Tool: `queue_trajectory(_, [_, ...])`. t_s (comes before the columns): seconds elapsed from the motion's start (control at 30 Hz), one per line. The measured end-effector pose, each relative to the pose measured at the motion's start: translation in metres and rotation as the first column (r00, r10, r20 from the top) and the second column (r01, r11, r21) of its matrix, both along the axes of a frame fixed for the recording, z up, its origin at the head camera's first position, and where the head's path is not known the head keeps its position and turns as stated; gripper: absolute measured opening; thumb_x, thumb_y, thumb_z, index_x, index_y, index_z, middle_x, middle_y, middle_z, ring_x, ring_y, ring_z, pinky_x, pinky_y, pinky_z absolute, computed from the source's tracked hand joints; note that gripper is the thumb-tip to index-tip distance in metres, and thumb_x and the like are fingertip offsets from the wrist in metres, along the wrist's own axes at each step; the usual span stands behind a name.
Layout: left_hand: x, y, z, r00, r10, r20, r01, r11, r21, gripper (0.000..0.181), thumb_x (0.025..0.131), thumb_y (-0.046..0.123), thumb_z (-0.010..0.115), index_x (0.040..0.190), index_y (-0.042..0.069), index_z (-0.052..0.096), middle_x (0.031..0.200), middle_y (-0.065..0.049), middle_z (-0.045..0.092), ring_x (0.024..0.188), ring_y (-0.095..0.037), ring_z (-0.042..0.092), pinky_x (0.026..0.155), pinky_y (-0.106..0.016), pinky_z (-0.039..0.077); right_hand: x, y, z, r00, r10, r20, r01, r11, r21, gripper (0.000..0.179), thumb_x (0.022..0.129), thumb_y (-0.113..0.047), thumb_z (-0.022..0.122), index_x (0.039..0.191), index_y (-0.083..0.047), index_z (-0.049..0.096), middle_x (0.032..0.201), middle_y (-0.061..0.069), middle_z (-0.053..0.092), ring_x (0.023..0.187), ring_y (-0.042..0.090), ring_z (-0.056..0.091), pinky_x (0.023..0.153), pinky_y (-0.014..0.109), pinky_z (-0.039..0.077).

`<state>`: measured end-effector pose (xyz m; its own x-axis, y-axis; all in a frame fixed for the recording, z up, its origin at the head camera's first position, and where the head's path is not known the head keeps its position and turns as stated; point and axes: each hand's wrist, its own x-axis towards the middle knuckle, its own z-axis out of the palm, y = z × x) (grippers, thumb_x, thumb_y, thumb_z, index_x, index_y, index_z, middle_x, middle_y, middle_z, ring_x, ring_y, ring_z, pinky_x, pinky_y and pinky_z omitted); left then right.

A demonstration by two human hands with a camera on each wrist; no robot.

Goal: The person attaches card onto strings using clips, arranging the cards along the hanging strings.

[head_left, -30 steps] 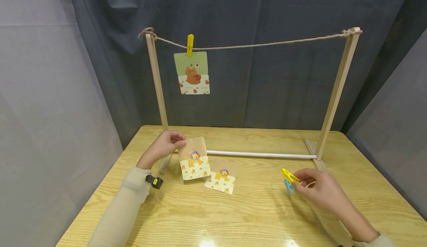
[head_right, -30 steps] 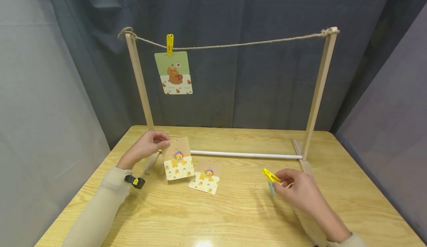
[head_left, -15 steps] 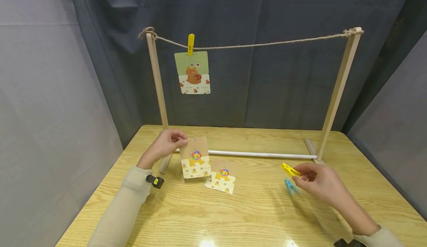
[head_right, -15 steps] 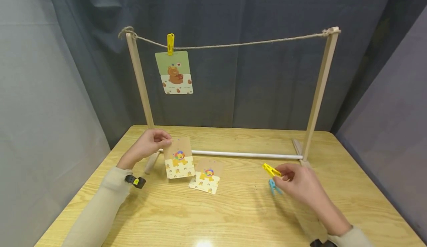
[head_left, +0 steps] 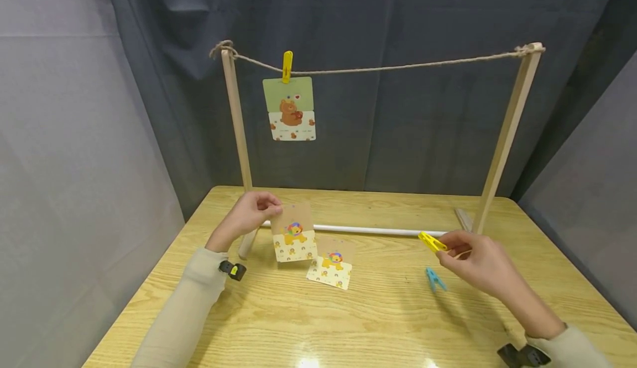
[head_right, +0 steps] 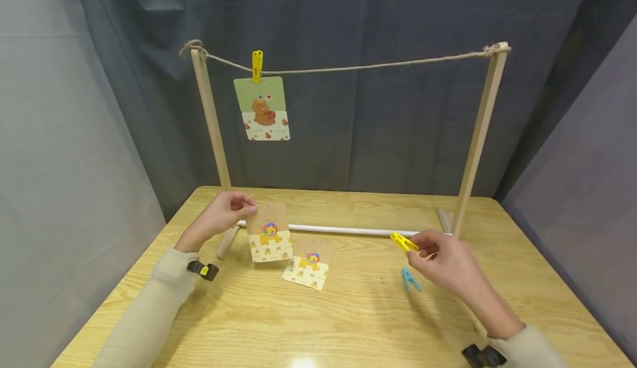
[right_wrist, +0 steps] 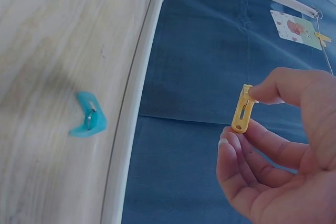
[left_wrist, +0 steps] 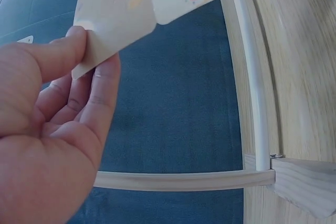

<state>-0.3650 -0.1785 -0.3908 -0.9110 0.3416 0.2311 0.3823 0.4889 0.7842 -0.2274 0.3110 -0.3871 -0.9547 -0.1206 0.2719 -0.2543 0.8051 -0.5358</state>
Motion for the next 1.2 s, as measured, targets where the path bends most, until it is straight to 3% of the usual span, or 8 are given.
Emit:
queue_trajectory(0.37, [0.005,0.005,0.008,0.999,0.017,-0.048,-0.017,1.0,-0.013,0.013,0.1,0.021,0.071,0.106,0.01,0.074,0.099,-0.007,0.073,0.085,-0.02,0.068,0.071,-0.035,0.055,-0.005,-0.002,0.014,0.998,0.0,-0.059,0.001,1.0,0.013,0.028,0.092,-0.026,0.079,0.113,-0.009,0.074,0.095,0.002,0.076,0.079,0.016,0.07,0.059,0.026,0.054])
queue_trajectory(0.97, [0.012,0.011,0.015,0.998,0.023,-0.055,-0.022,0.999,0.03,0.014,0.1,0.024,0.072,0.106,0.011,0.073,0.097,-0.008,0.072,0.082,-0.023,0.066,0.066,-0.035,0.052,-0.01,-0.008,0.039,0.996,-0.007,-0.092,0.008,1.0,0.003,0.035,0.094,-0.03,0.077,0.121,-0.008,0.073,0.101,0.008,0.077,0.083,0.021,0.073,0.06,0.026,0.054])
queue_trajectory(1.2, [0.014,0.011,0.017,0.997,0.033,-0.063,-0.03,0.999,0.042,0.013,0.1,0.025,0.072,0.103,0.013,0.073,0.093,-0.006,0.071,0.082,-0.036,0.067,0.061,-0.033,0.05,-0.012,-0.012,0.045,0.994,0.0,-0.114,0.0,1.0,0.001,0.033,0.094,-0.029,0.076,0.119,-0.009,0.074,0.1,0.008,0.077,0.081,0.021,0.072,0.059,0.026,0.054])
